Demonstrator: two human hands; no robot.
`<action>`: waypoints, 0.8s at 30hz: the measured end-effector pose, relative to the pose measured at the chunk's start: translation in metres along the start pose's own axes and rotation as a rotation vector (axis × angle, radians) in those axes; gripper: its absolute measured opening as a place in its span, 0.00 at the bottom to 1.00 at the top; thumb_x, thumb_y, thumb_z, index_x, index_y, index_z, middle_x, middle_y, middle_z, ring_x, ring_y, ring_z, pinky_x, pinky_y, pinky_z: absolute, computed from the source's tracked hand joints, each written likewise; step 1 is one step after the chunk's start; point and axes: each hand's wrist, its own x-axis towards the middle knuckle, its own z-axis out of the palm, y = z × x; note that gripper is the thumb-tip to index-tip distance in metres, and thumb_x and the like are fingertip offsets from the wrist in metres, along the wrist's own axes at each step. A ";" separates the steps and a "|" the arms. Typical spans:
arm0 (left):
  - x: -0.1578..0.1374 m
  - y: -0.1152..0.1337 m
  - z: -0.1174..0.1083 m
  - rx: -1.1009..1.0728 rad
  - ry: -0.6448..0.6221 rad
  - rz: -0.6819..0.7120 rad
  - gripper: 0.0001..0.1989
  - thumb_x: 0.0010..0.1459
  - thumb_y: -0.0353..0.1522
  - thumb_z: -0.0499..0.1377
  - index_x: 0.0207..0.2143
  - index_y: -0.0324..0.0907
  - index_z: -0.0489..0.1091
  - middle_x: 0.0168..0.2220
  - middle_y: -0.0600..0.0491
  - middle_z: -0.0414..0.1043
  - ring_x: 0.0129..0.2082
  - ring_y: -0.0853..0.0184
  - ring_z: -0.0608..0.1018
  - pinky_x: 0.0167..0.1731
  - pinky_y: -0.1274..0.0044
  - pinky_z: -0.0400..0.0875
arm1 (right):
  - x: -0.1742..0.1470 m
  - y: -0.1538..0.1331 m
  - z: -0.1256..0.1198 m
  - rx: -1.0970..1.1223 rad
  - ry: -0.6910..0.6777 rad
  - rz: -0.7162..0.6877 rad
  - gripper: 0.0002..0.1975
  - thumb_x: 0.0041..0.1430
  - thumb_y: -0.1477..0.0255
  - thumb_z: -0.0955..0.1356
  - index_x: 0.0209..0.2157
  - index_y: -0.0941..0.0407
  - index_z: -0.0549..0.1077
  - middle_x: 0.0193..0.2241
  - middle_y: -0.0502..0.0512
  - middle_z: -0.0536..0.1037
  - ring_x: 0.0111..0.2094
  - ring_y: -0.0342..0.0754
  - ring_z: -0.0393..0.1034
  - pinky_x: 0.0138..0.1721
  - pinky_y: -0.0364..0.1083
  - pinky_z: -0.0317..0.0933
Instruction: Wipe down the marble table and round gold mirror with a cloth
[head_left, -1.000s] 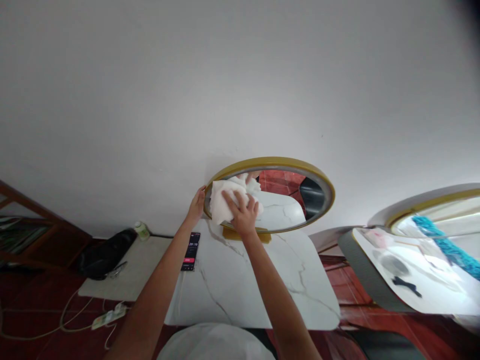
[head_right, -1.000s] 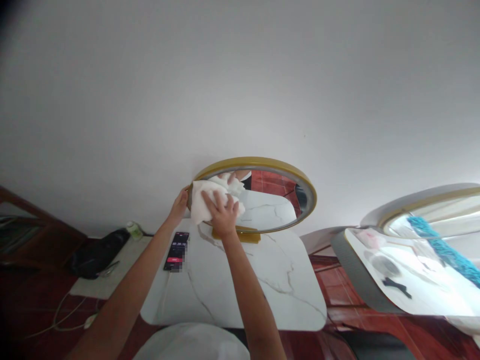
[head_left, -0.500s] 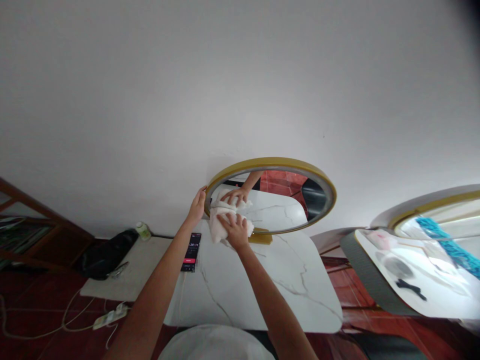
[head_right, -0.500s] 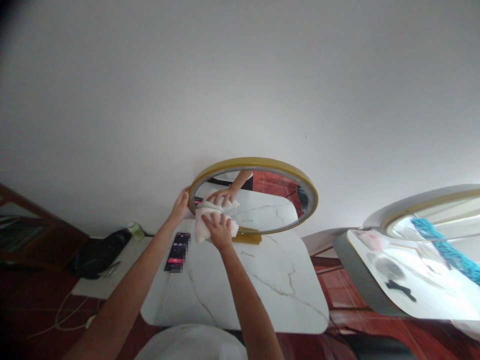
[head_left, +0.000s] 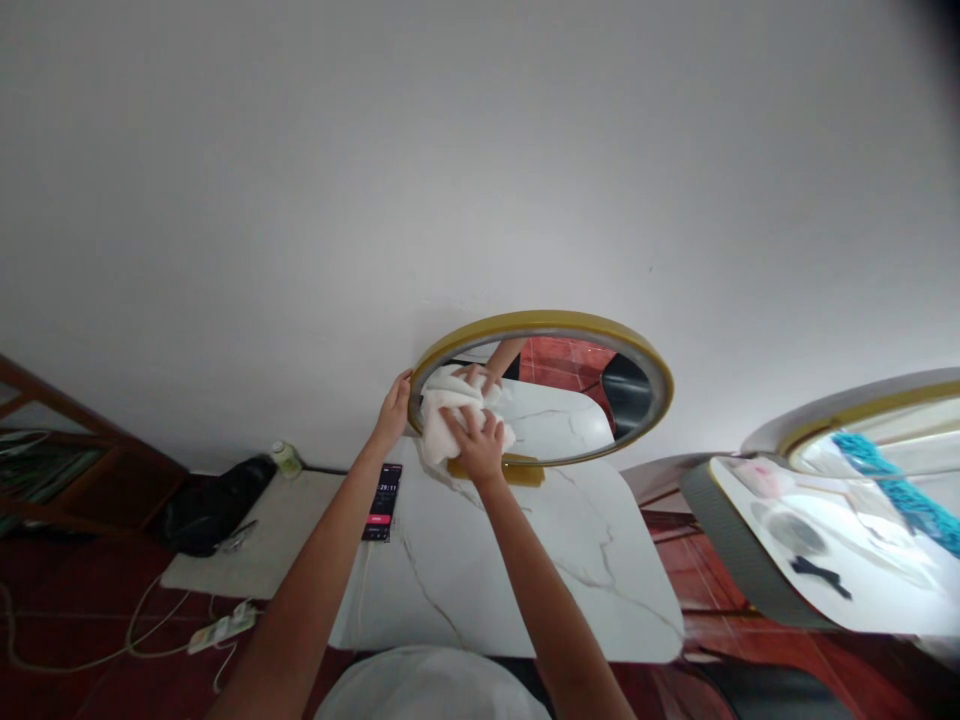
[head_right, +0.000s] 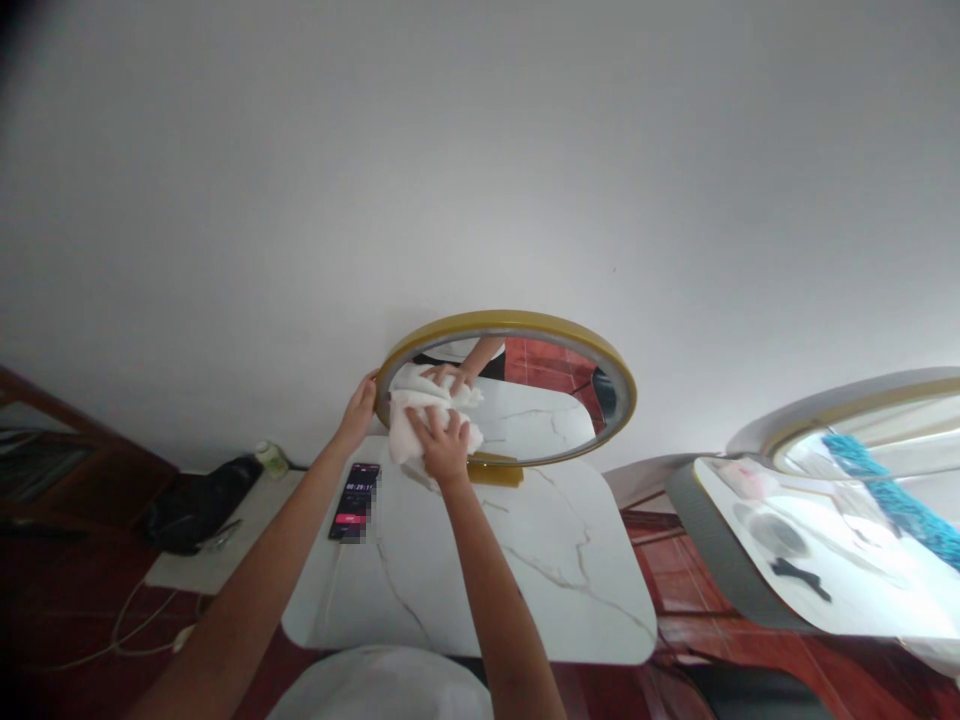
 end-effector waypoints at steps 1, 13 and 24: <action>0.000 -0.001 -0.001 0.025 0.008 0.011 0.28 0.61 0.51 0.46 0.54 0.43 0.63 0.55 0.47 0.67 0.56 0.62 0.68 0.58 0.68 0.59 | -0.007 -0.002 0.011 0.009 -0.046 -0.013 0.31 0.62 0.71 0.61 0.62 0.35 0.49 0.59 0.53 0.60 0.52 0.63 0.53 0.46 0.60 0.53; -0.001 0.003 0.000 0.024 -0.014 0.010 0.28 0.61 0.51 0.46 0.54 0.43 0.63 0.54 0.47 0.67 0.55 0.61 0.69 0.57 0.67 0.60 | 0.005 -0.002 -0.018 0.006 0.060 -0.002 0.31 0.62 0.71 0.60 0.62 0.34 0.47 0.58 0.51 0.61 0.52 0.63 0.53 0.47 0.60 0.52; -0.001 0.003 -0.001 0.008 -0.016 0.007 0.27 0.61 0.51 0.47 0.54 0.44 0.63 0.54 0.48 0.68 0.55 0.62 0.69 0.57 0.67 0.60 | 0.009 -0.005 -0.014 -0.011 0.021 -0.010 0.30 0.62 0.70 0.60 0.63 0.35 0.49 0.60 0.50 0.59 0.52 0.64 0.53 0.47 0.60 0.52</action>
